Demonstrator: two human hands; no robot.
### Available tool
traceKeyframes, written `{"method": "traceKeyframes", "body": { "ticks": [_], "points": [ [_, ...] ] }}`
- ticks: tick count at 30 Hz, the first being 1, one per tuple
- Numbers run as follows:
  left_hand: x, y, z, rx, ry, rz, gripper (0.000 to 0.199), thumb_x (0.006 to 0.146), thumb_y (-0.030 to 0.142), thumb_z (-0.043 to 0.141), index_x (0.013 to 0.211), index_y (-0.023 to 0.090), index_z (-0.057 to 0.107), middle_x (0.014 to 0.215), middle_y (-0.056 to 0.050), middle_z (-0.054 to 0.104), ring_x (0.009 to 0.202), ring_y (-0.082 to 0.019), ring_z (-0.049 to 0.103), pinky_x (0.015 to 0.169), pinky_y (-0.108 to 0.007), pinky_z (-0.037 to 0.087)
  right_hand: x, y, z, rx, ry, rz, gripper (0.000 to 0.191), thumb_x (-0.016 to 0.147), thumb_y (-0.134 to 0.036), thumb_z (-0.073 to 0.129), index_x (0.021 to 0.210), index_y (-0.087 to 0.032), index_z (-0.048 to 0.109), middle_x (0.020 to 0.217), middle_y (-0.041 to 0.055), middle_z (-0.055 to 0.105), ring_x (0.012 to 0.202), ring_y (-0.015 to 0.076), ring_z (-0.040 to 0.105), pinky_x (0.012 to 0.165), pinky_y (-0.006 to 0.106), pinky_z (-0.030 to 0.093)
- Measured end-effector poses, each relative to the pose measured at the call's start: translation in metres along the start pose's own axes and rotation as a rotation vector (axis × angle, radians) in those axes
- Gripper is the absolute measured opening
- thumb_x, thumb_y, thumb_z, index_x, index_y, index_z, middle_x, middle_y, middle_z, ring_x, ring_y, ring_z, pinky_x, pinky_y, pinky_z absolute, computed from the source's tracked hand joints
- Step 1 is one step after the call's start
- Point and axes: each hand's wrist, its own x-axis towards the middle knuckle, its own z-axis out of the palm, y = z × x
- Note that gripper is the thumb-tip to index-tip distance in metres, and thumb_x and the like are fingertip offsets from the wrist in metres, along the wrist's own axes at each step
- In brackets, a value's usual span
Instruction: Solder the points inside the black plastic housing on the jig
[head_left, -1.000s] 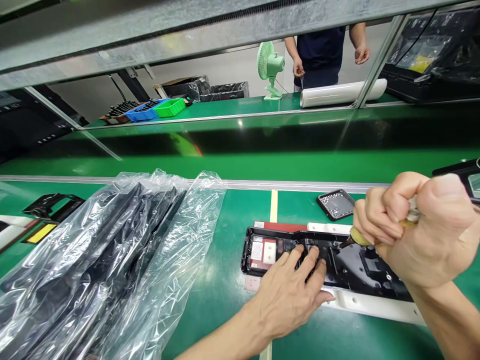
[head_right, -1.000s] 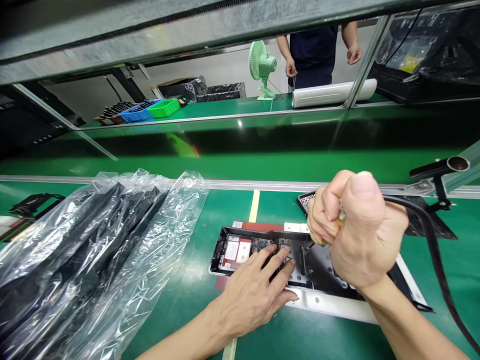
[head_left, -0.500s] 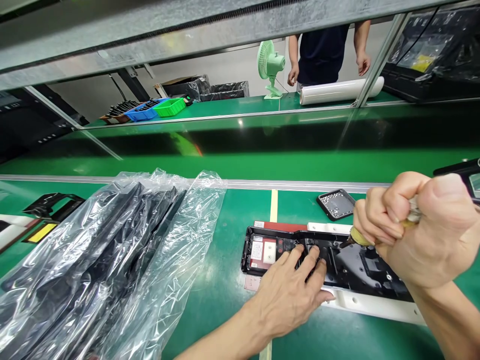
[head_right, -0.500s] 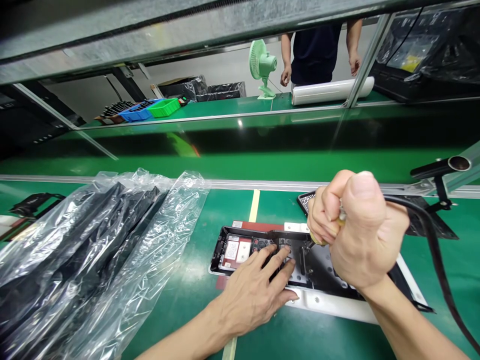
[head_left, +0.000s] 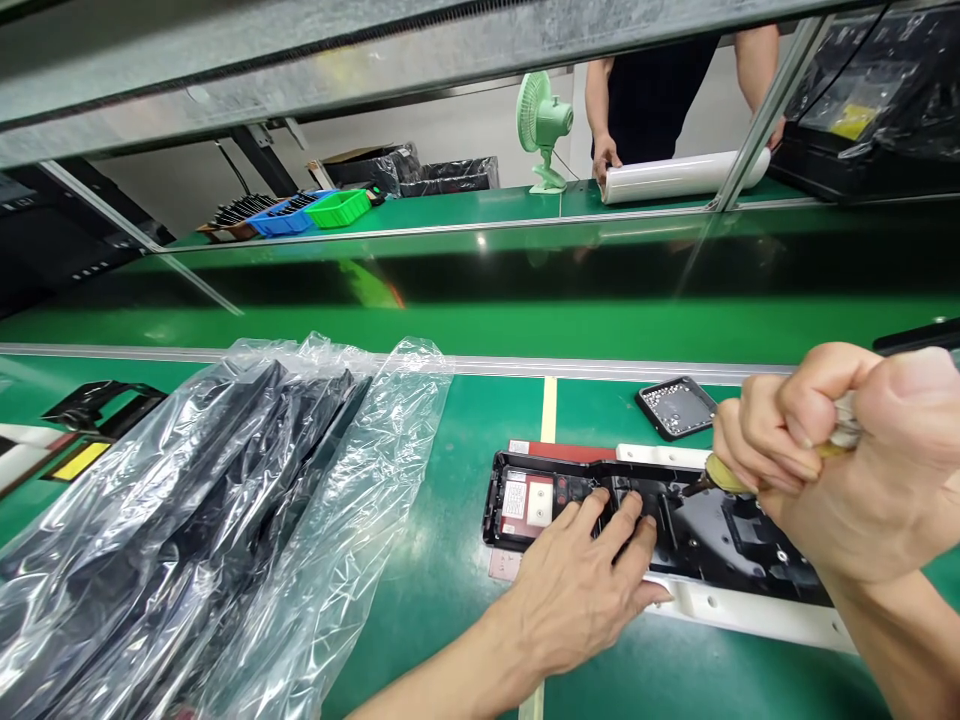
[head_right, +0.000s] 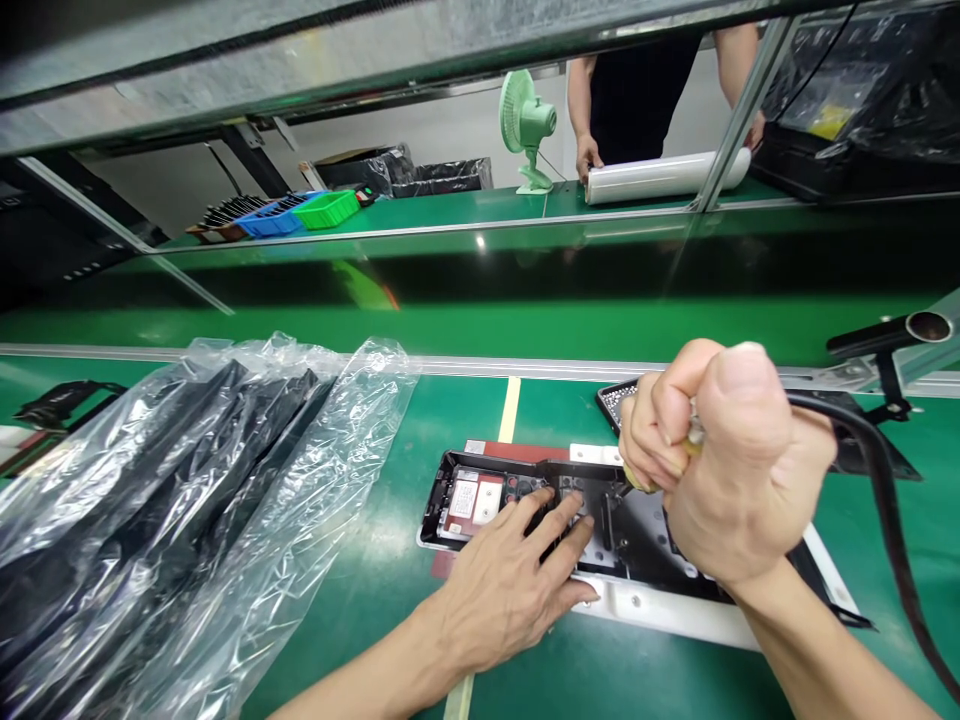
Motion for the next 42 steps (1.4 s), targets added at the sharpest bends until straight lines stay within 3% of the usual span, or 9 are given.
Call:
{"method": "traceKeyframes", "body": {
  "ticks": [19, 42],
  "points": [
    [-0.0001, 0.0002, 0.0001, 0.009, -0.012, 0.002, 0.057, 0.108, 0.053, 0.032, 0.146, 0.014, 0.049, 0.156, -0.01, 0.046, 0.134, -0.033, 0.05, 0.102, -0.044, 0.054, -0.0011, 0.0008, 0.0, -0.009, -0.014, -0.009, 0.051, 0.075, -0.059, 0.073, 0.051, -0.021, 0.047, 0.04, -0.005, 0.032, 0.03, 0.0088, 0.029, 0.028, 0.025, 0.025],
    [0.0015, 0.0003, -0.0015, 0.005, -0.012, 0.006, 0.057, 0.108, 0.053, 0.031, 0.145, 0.013, 0.05, 0.155, -0.011, 0.047, 0.133, -0.033, 0.05, 0.101, -0.044, 0.054, -0.0003, -0.0003, 0.0003, 0.001, 0.041, 0.03, 0.053, 0.063, -0.059, 0.081, 0.048, -0.021, 0.048, 0.038, -0.0051, 0.032, 0.029, 0.0087, 0.028, 0.027, 0.025, 0.023]
  ]
}}
